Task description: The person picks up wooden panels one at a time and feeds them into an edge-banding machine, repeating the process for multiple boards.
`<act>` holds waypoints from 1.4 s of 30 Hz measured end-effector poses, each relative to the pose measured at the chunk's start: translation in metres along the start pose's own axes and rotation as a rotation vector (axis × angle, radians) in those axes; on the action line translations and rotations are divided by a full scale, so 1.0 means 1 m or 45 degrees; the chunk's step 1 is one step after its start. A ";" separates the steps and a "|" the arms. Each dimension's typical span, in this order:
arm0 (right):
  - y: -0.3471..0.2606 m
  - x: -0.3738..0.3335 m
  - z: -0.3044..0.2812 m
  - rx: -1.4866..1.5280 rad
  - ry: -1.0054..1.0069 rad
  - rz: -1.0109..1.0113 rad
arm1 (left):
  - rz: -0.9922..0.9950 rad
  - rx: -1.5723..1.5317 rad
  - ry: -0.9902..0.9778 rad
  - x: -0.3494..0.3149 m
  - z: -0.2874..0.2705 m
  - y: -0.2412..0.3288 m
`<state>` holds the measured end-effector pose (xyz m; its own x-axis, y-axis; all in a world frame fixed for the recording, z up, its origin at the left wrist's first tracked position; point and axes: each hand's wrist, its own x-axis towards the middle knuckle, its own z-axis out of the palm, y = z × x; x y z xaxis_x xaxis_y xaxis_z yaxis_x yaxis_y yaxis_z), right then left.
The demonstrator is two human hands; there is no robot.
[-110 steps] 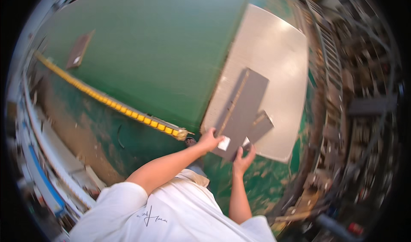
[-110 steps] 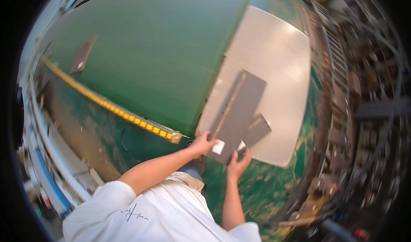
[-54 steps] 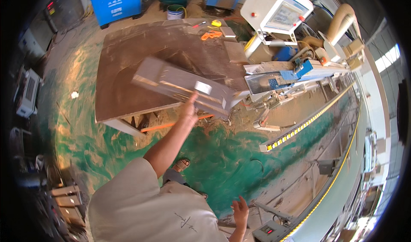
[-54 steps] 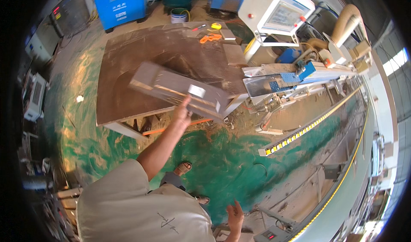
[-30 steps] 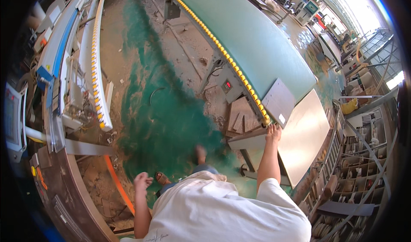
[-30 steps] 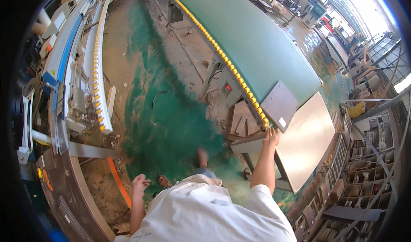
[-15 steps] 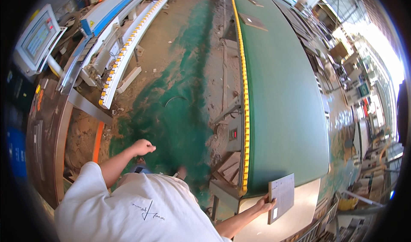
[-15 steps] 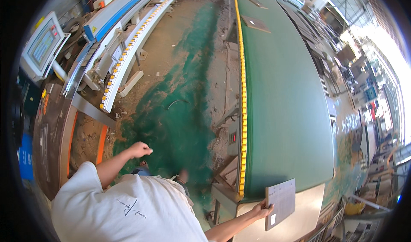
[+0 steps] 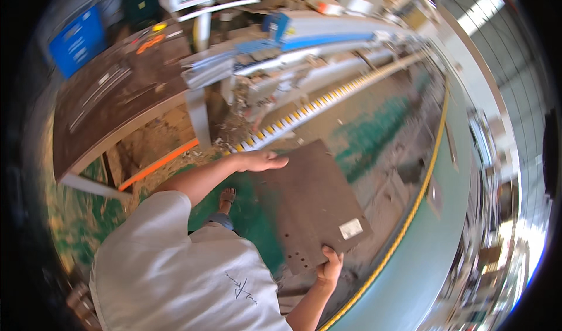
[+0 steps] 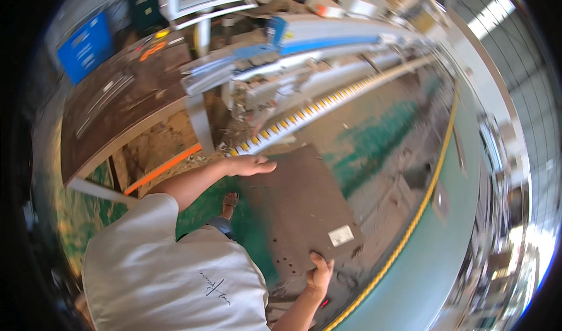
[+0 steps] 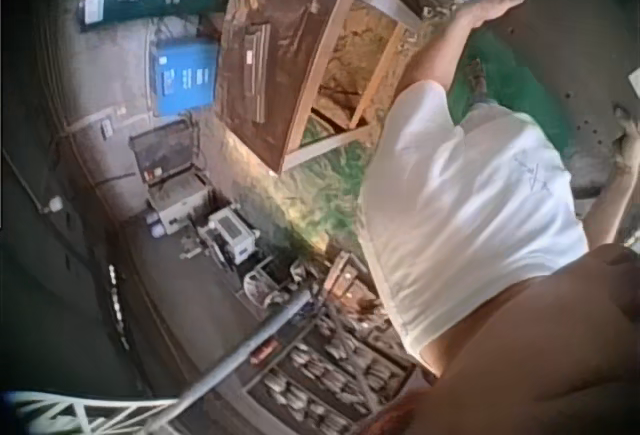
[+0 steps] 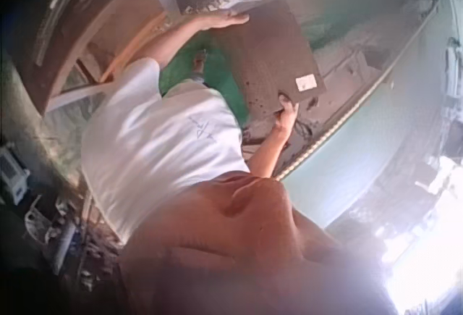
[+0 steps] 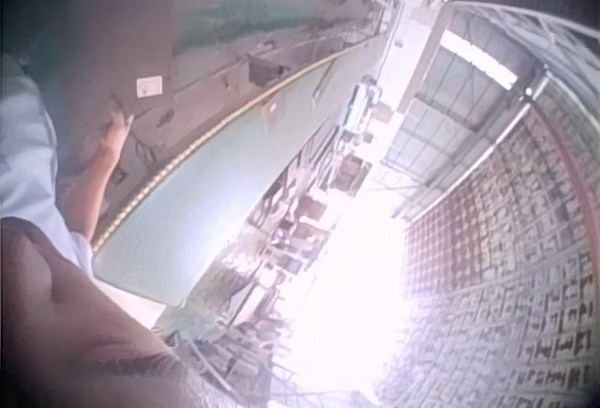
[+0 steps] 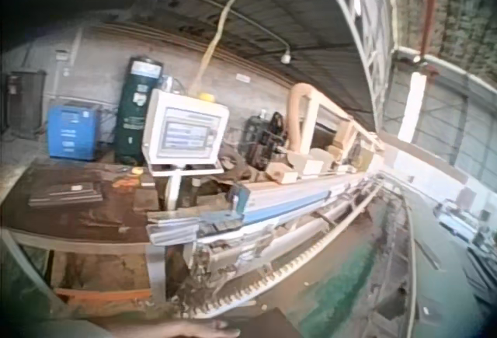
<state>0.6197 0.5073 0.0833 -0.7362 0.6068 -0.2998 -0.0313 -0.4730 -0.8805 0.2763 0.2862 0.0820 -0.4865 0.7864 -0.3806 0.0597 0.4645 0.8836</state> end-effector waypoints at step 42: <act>0.112 0.766 0.459 -0.586 -0.587 0.575 | -0.483 -1.496 2.039 0.271 -0.304 -0.184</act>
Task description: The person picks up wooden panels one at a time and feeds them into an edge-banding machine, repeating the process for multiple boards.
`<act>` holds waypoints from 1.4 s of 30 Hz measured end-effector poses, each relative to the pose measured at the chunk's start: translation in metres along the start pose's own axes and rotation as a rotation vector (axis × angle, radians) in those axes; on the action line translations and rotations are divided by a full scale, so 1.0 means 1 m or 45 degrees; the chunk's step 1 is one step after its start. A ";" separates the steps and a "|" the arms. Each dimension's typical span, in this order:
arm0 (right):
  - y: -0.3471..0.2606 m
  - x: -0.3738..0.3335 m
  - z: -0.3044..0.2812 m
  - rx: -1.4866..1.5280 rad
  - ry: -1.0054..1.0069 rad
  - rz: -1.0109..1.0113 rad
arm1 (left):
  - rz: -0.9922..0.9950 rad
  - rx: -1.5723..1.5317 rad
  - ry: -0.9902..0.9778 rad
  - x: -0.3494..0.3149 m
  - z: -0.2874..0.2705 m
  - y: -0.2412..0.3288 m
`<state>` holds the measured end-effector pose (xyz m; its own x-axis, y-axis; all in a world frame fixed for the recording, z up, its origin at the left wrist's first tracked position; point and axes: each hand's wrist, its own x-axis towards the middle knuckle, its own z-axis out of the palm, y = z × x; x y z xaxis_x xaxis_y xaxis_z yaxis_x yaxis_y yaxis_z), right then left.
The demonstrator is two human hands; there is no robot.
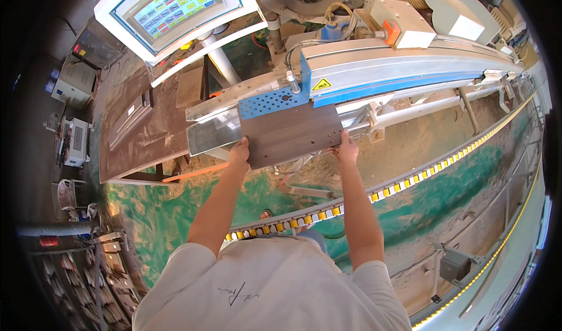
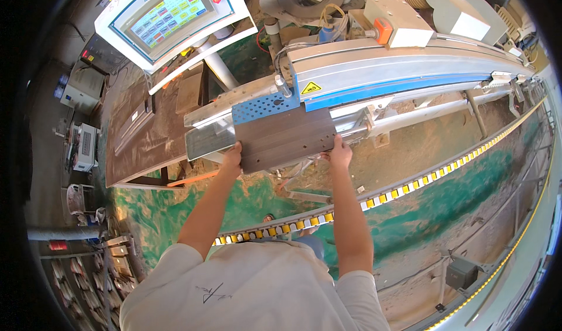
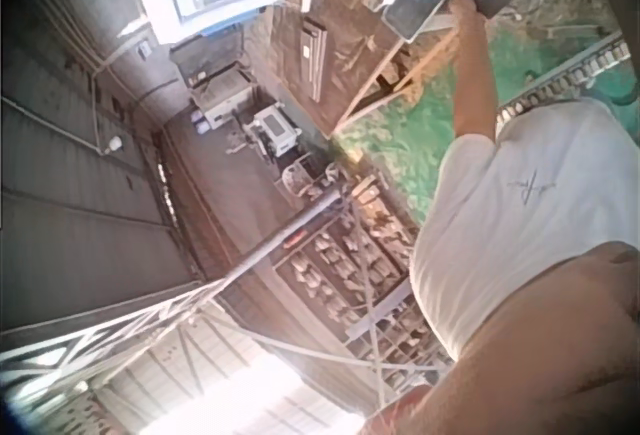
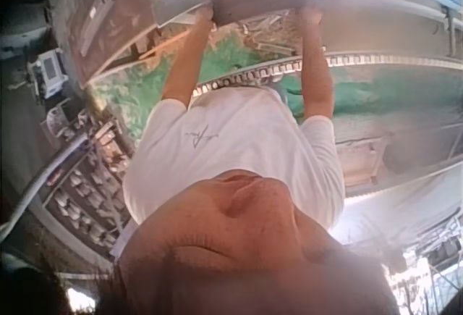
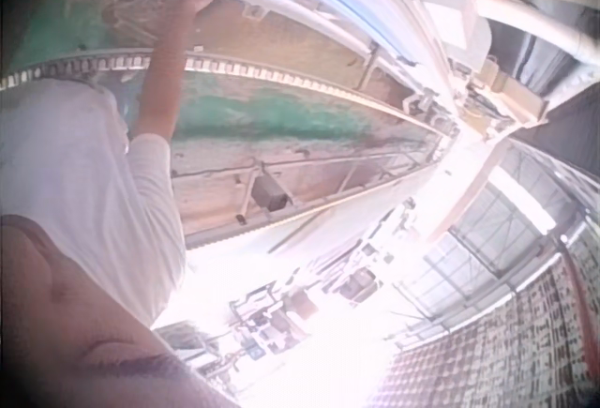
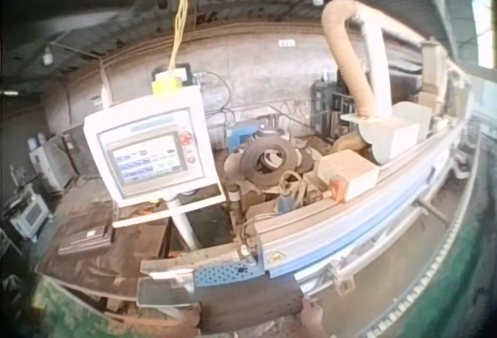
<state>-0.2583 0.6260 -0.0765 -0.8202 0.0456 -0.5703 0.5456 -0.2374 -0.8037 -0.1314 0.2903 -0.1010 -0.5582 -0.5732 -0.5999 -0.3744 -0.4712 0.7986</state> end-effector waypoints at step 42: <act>0.714 -1.055 -0.271 0.272 2.759 1.325 | -0.159 1.618 -1.686 -0.390 -0.047 -0.312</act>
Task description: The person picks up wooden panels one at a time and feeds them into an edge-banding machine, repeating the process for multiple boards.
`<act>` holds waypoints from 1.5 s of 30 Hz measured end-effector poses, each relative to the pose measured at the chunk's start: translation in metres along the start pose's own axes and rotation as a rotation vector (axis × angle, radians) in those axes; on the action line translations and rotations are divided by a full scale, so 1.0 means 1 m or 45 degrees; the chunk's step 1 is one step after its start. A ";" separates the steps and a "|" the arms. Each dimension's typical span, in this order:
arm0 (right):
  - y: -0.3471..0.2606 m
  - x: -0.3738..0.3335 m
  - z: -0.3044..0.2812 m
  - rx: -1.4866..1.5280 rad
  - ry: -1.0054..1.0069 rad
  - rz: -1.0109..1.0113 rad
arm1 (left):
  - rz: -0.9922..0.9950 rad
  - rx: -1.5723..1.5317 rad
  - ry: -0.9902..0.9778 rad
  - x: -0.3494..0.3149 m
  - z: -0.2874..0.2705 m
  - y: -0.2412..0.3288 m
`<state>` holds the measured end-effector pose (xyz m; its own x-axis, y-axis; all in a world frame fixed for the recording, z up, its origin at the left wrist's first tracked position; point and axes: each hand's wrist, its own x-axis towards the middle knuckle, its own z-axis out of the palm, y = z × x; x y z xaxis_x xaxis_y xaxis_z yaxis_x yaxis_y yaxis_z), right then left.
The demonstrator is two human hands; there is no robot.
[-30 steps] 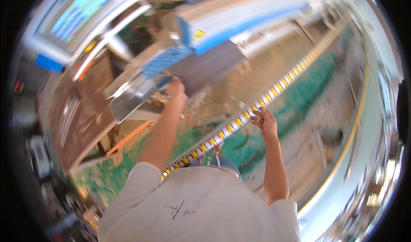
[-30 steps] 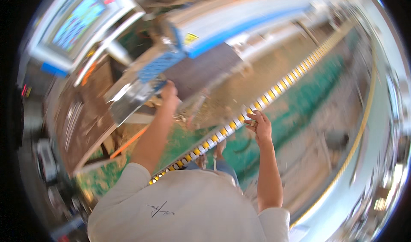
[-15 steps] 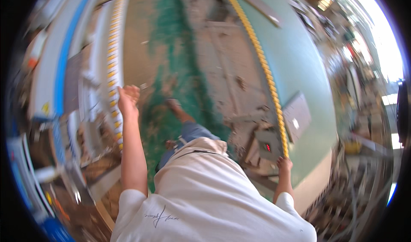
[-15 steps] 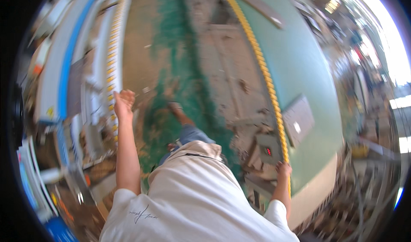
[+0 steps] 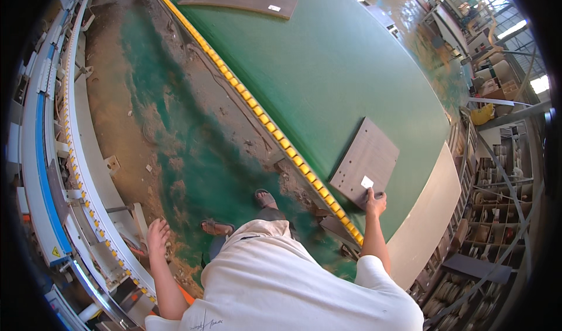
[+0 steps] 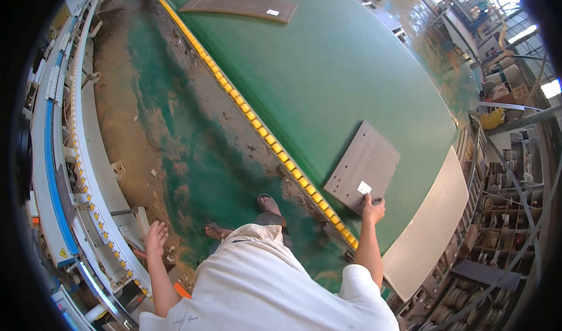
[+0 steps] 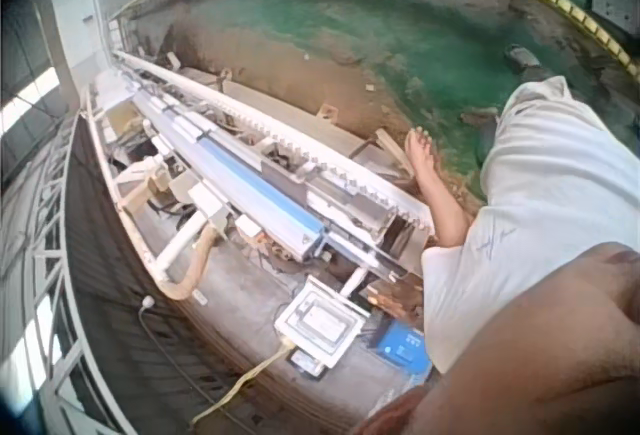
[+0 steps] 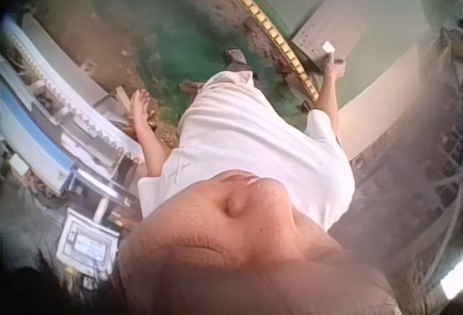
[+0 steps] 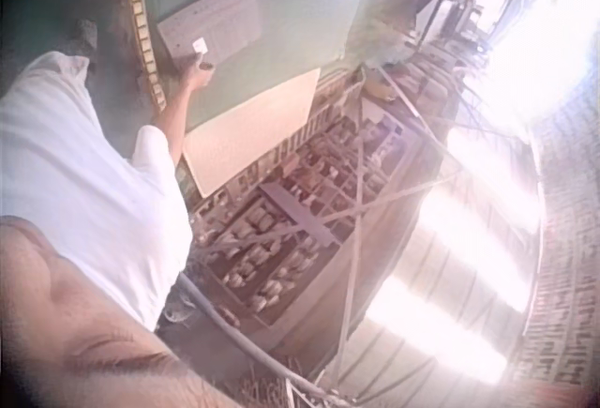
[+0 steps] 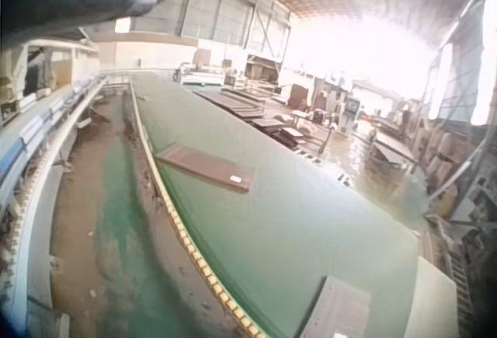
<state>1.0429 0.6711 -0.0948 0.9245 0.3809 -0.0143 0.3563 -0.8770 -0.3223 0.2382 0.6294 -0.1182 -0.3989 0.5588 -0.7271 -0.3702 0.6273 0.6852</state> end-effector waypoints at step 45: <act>-0.228 -0.917 -0.010 -0.555 -3.273 -1.224 | 0.834 -1.546 0.926 -0.308 -0.362 -0.233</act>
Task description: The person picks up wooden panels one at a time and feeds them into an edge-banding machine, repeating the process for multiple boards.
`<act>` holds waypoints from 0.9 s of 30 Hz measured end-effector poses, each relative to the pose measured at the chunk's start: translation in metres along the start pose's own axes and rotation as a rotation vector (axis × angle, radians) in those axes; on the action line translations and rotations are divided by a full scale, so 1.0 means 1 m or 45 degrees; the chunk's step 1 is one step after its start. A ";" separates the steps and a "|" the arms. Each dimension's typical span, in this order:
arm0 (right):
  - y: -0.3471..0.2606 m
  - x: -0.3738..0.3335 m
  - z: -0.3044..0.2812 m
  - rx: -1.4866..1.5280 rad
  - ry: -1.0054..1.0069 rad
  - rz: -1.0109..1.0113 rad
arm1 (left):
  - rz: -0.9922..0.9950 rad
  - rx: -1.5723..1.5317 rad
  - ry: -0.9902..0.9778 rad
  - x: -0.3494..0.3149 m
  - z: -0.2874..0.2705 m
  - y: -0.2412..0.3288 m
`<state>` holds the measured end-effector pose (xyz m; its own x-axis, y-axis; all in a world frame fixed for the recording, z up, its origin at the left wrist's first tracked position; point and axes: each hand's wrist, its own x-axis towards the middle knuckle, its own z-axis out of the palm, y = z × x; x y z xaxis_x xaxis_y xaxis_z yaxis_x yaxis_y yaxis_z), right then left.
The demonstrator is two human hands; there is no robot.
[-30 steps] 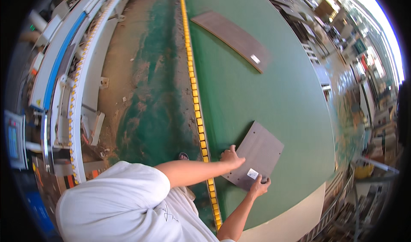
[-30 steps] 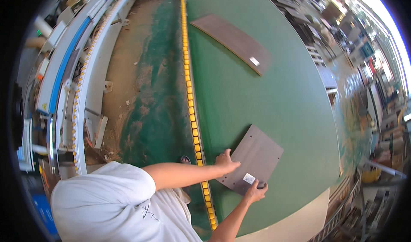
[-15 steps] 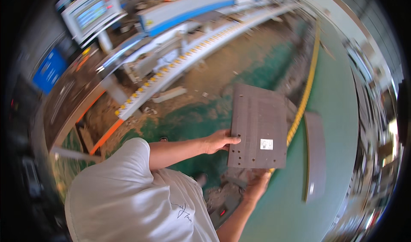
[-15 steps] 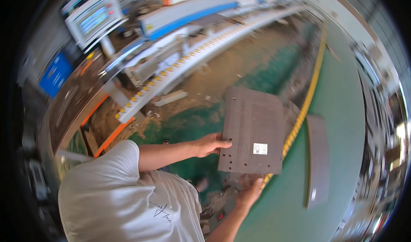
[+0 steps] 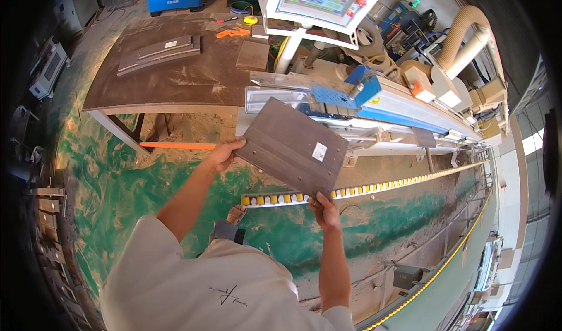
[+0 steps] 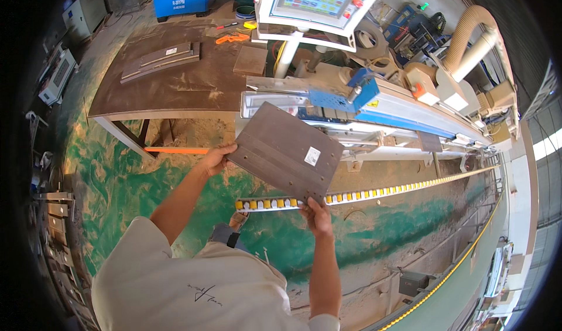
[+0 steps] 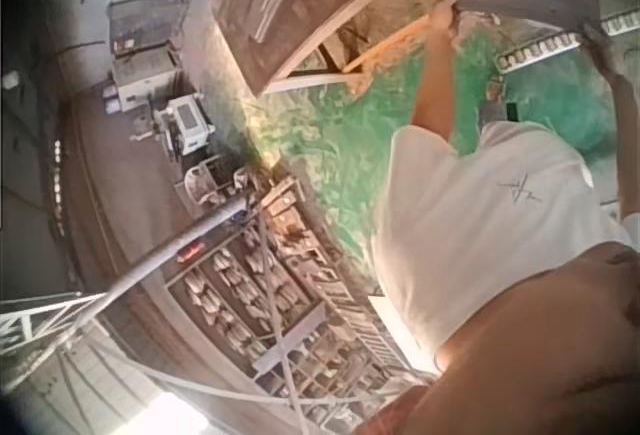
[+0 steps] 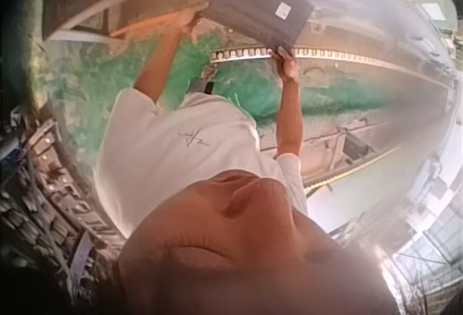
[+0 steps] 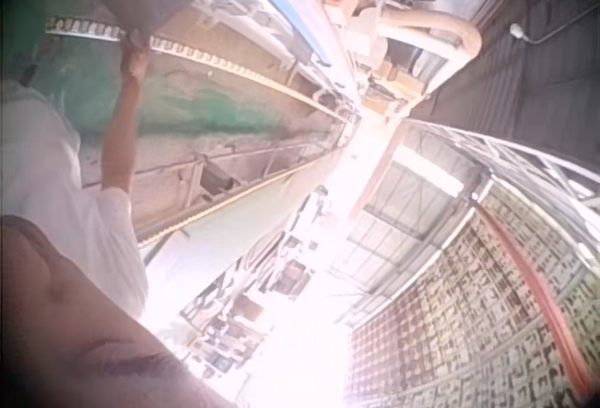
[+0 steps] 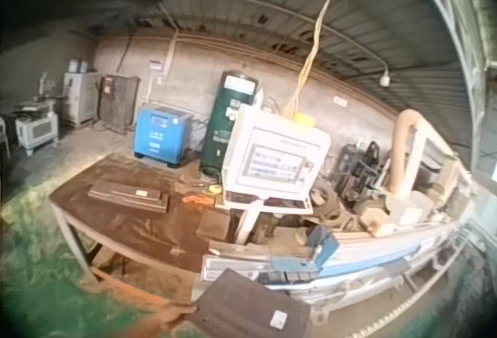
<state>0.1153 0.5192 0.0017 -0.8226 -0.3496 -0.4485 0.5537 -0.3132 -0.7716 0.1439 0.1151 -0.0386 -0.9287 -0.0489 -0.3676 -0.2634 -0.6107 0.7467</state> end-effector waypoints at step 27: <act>-0.131 0.297 -0.124 -0.231 0.624 -0.174 | -0.123 0.446 0.905 0.223 0.156 -0.037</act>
<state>-0.2179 0.5659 -0.0860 -0.8736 0.1503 -0.4628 0.4417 -0.1541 -0.8838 -0.0938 0.2498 -0.0617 -0.5396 -0.5729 -0.6169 -0.5104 -0.3601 0.7809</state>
